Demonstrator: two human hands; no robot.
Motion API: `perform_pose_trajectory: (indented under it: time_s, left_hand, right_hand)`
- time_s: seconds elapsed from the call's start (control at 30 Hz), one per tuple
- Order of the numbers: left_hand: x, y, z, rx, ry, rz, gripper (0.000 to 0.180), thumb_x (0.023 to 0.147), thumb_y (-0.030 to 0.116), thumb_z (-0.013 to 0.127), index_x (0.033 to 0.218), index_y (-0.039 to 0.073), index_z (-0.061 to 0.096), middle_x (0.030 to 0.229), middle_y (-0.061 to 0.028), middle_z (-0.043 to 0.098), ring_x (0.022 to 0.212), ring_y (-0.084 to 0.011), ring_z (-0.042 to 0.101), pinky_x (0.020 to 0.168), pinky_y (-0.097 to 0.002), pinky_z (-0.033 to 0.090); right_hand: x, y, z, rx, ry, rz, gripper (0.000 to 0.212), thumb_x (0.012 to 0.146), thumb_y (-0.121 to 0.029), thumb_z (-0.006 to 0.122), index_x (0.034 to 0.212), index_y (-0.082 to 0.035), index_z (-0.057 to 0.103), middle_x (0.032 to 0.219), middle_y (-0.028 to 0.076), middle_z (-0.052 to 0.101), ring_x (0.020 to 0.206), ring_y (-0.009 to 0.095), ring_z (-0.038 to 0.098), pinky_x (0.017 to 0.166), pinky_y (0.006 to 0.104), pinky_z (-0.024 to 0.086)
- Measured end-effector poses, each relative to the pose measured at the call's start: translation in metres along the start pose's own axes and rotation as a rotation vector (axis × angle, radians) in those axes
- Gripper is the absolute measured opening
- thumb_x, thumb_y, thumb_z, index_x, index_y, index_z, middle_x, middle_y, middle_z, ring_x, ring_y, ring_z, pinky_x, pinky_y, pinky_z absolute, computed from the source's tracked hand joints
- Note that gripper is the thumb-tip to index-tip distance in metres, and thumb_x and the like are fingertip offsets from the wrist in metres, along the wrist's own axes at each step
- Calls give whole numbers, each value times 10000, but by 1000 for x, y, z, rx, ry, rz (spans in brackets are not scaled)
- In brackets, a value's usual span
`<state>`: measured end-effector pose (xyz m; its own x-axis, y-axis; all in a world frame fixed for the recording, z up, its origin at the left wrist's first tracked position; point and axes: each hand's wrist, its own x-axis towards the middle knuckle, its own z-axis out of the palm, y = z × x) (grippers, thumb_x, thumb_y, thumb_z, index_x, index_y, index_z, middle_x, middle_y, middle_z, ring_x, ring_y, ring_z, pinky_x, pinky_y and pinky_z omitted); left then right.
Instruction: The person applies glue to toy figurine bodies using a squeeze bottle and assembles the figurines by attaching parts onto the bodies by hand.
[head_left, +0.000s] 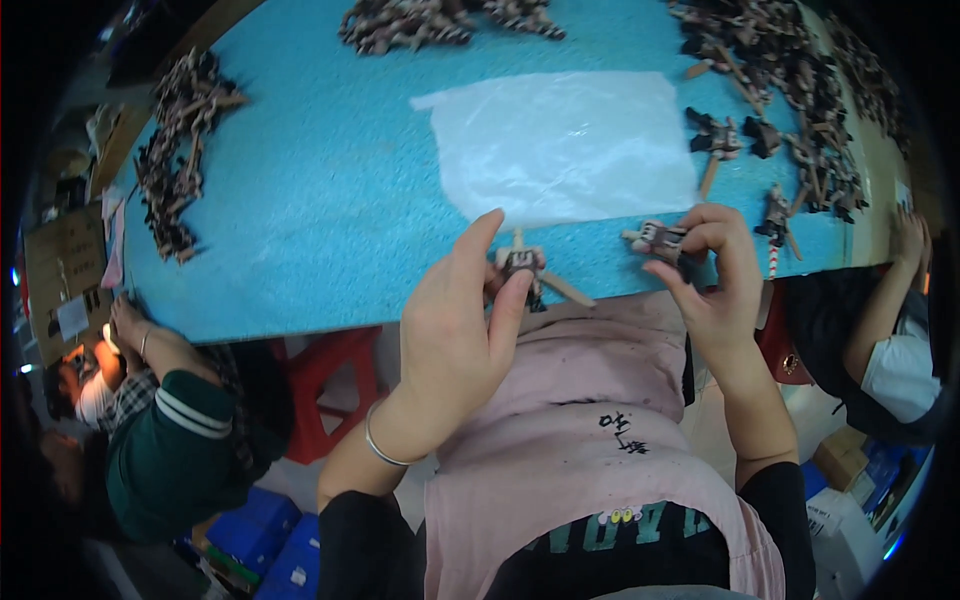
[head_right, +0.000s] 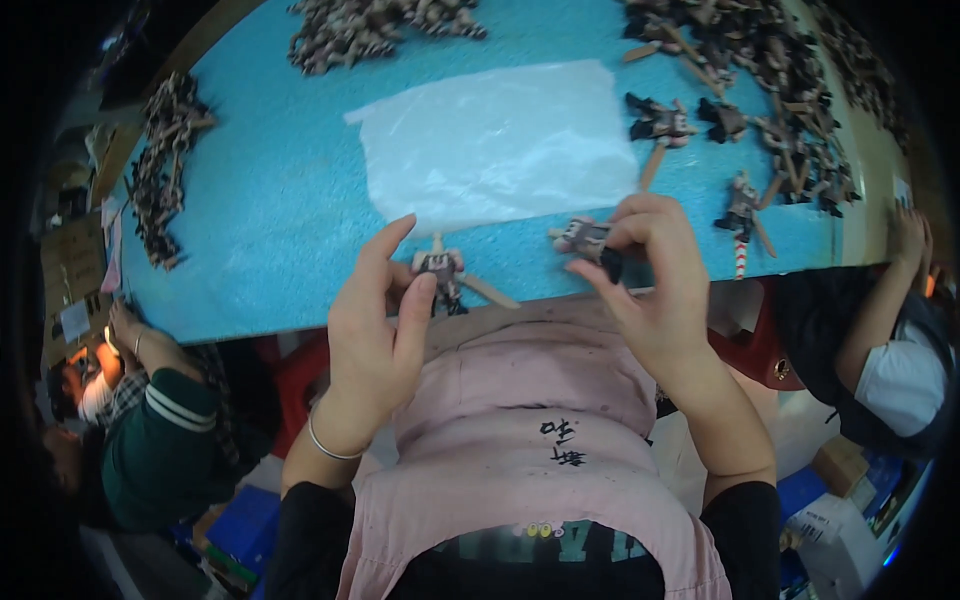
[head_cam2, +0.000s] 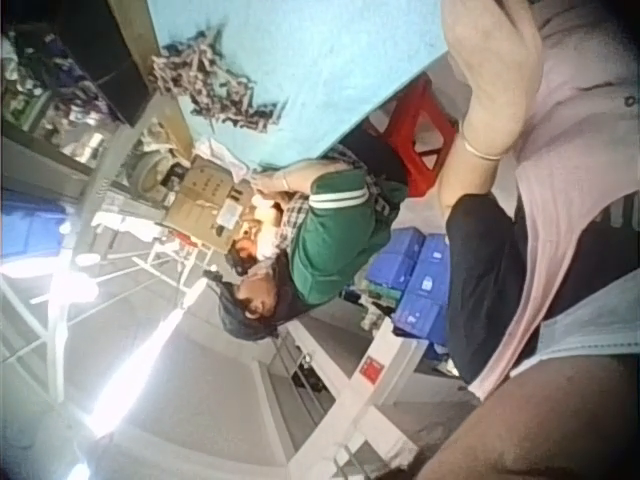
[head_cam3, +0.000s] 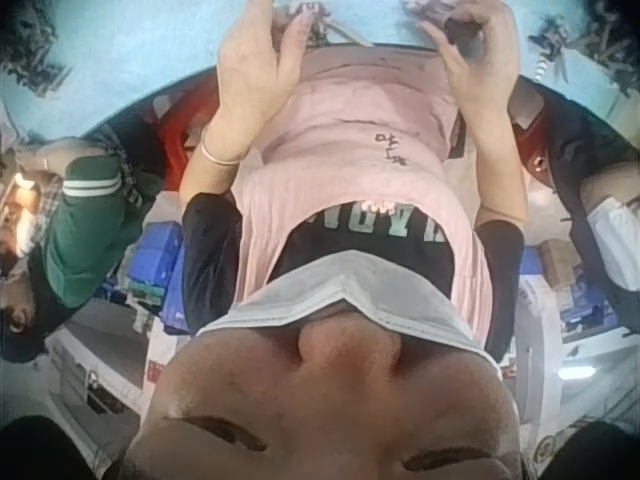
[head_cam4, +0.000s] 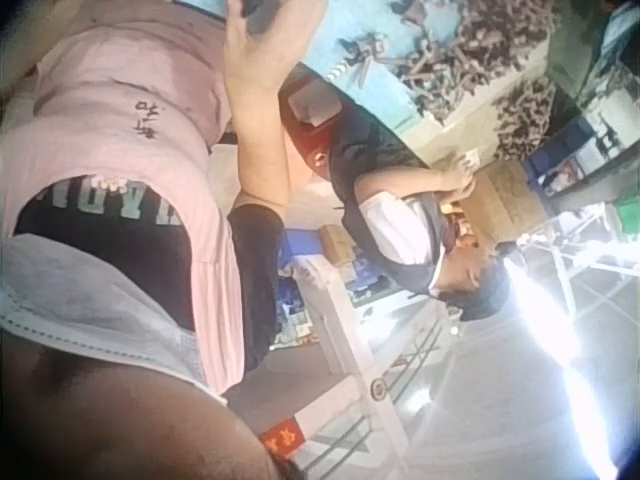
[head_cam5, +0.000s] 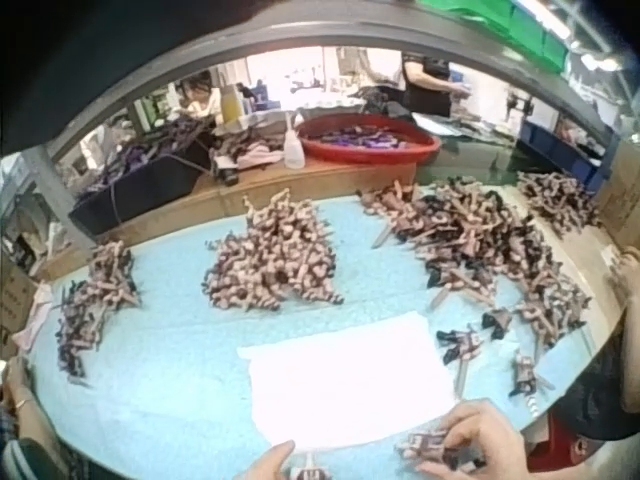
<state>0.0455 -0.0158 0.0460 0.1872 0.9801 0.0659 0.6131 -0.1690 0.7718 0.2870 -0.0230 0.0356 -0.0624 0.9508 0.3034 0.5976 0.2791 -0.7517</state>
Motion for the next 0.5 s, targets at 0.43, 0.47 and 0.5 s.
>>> perform_pose_trajectory:
  time_s: [0.43, 0.47, 0.5]
  left_hand:
    - [1, -19, -21, 136, -210, 363, 688, 653, 64, 755, 1285, 19, 487, 1212, -150, 537, 1083, -330, 521, 910, -417, 416]
    - [1, -19, -19, 172, -203, 407, 701, 644, 66, 762, 1287, 22, 487, 1218, -149, 543, 1082, -332, 524, 914, -425, 407]
    - [1, -20, -20, 170, -203, 410, 701, 644, 66, 762, 1287, 22, 487, 1218, -149, 543, 1082, -332, 524, 914, -425, 407]
  right_hand:
    - [0, -18, -18, -294, -273, -157, 506, 607, 12, 729, 1091, -62, 604, 1216, 120, 529, 1077, 336, 509, 903, 423, 388]
    - [4, -21, -15, -320, -323, -145, 532, 604, 19, 727, 1112, -66, 593, 1214, 114, 526, 1082, 331, 505, 897, 422, 392]
    - [9, -22, -14, -345, -374, -134, 558, 601, 25, 724, 1133, -69, 581, 1213, 109, 524, 1088, 326, 502, 891, 421, 396]
